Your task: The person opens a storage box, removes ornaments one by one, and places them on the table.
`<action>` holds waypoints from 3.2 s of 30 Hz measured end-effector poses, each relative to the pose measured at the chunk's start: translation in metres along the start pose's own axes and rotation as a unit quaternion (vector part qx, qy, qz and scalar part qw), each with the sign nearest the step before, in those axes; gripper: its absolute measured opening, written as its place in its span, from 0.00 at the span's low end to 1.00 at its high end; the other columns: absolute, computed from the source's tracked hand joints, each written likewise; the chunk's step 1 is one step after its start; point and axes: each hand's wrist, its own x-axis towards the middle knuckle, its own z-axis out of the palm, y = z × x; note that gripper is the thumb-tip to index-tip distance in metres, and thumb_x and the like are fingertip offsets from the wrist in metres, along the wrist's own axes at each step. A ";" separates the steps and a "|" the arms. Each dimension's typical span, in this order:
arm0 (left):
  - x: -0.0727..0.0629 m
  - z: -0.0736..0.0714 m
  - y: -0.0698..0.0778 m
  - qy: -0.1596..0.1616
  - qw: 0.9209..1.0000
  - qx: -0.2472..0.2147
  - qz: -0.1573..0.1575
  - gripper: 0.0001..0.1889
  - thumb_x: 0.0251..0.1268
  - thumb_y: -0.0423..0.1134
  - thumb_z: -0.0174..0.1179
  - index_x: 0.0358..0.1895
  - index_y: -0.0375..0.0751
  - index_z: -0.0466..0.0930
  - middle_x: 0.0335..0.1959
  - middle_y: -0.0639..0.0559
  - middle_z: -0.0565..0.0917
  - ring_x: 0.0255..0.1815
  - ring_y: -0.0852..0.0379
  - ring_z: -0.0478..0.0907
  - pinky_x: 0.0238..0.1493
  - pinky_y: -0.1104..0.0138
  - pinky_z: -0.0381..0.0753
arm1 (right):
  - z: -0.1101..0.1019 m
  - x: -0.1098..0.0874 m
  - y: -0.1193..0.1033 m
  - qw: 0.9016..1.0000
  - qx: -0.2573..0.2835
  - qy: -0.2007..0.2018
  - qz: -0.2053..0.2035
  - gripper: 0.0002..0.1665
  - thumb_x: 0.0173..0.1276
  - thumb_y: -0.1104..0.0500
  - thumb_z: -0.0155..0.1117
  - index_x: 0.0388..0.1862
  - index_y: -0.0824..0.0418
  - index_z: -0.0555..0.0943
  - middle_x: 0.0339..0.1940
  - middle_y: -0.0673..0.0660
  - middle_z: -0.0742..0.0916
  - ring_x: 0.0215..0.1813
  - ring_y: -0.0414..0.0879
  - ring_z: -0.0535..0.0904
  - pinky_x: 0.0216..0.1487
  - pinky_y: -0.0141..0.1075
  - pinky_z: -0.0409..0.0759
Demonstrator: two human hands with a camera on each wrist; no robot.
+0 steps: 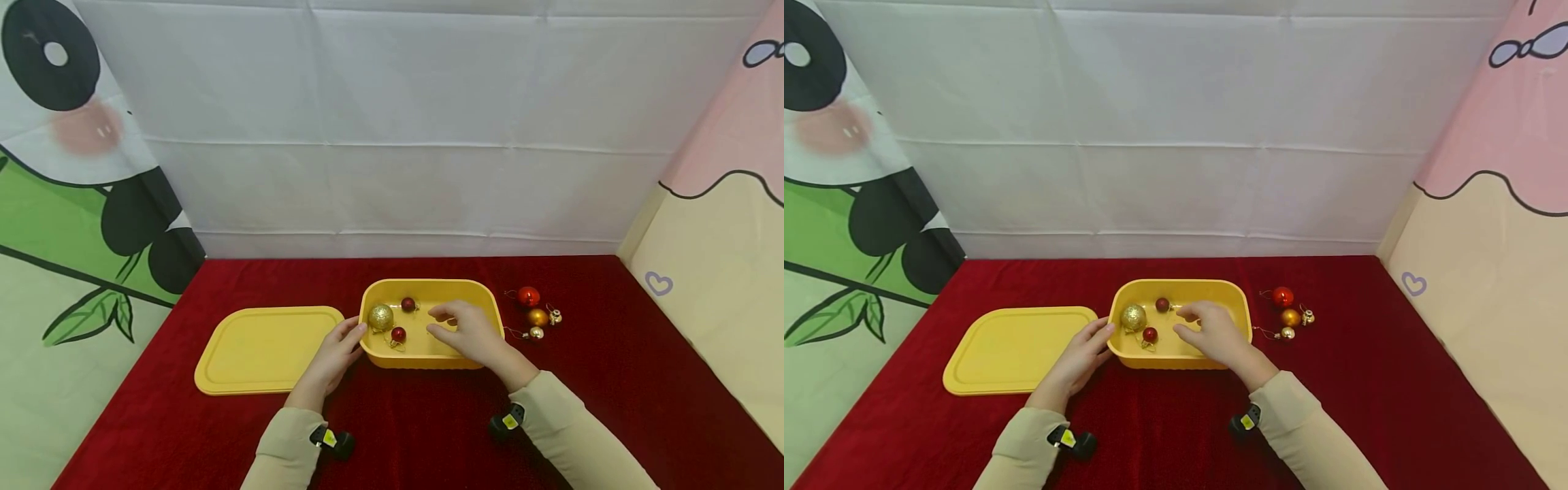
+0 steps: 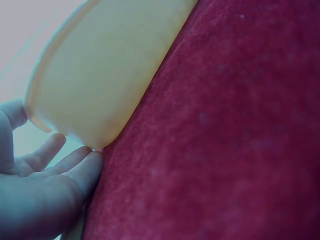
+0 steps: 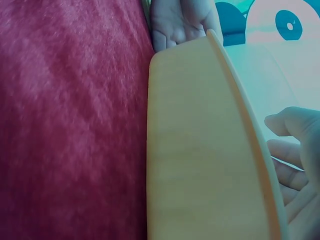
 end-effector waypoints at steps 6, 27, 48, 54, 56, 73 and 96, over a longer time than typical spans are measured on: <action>-0.001 0.000 0.000 0.000 1.000 0.001 0.003 0.28 0.74 0.48 0.47 0.69 0.36 0.58 0.70 0.38 0.61 0.71 0.43 0.60 0.70 0.48 0.60 | 0.005 0.006 -0.005 1.000 -0.006 -0.026 0.008 0.19 0.62 0.57 0.66 0.48 0.67 0.82 0.44 0.61 0.86 0.46 0.52 0.83 0.48 0.45 0.82; -0.002 -0.001 0.003 -0.001 1.000 -0.002 -0.001 0.28 0.73 0.48 0.48 0.69 0.37 0.59 0.70 0.38 0.61 0.72 0.44 0.59 0.70 0.48 0.60 | 0.028 0.026 -0.023 0.994 0.002 -0.101 0.052 0.20 0.61 0.55 0.67 0.50 0.64 0.81 0.48 0.59 0.85 0.47 0.51 0.81 0.49 0.43 0.81; -0.001 0.002 0.003 -0.005 1.000 -0.001 -0.007 0.27 0.74 0.48 0.47 0.69 0.37 0.59 0.71 0.39 0.61 0.72 0.44 0.58 0.71 0.47 0.59 | 0.045 0.040 -0.022 0.987 -0.015 -0.144 0.065 0.19 0.57 0.58 0.71 0.47 0.65 0.81 0.44 0.58 0.86 0.45 0.49 0.81 0.48 0.41 0.80; -0.002 0.001 0.004 0.003 1.000 0.000 -0.010 0.27 0.73 0.48 0.48 0.69 0.38 0.60 0.70 0.40 0.62 0.72 0.45 0.60 0.70 0.48 0.61 | 0.049 0.042 -0.019 0.986 -0.016 -0.141 0.085 0.18 0.56 0.58 0.71 0.45 0.63 0.81 0.40 0.56 0.86 0.41 0.45 0.79 0.46 0.39 0.79; -0.002 0.001 0.004 0.006 1.000 0.001 -0.011 0.27 0.73 0.48 0.48 0.69 0.38 0.60 0.70 0.40 0.63 0.71 0.45 0.60 0.70 0.48 0.61 | 0.050 0.043 -0.019 0.986 -0.018 -0.141 0.084 0.18 0.56 0.58 0.72 0.45 0.63 0.81 0.39 0.55 0.86 0.39 0.44 0.77 0.45 0.38 0.78; -0.002 0.000 0.005 0.006 1.000 0.004 -0.010 0.28 0.73 0.48 0.49 0.69 0.37 0.59 0.70 0.39 0.62 0.71 0.45 0.60 0.70 0.49 0.62 | 0.052 0.045 -0.020 0.984 -0.029 -0.154 0.088 0.15 0.56 0.59 0.71 0.43 0.62 0.83 0.38 0.54 0.87 0.36 0.42 0.77 0.44 0.36 0.78; -0.003 0.000 0.005 -0.001 1.000 0.009 -0.009 0.28 0.74 0.48 0.47 0.70 0.37 0.58 0.70 0.38 0.61 0.72 0.43 0.58 0.70 0.48 0.60 | 0.029 0.035 -0.013 0.989 -0.012 -0.108 0.100 0.17 0.61 0.62 0.63 0.50 0.62 0.83 0.47 0.57 0.86 0.40 0.43 0.81 0.45 0.37 0.80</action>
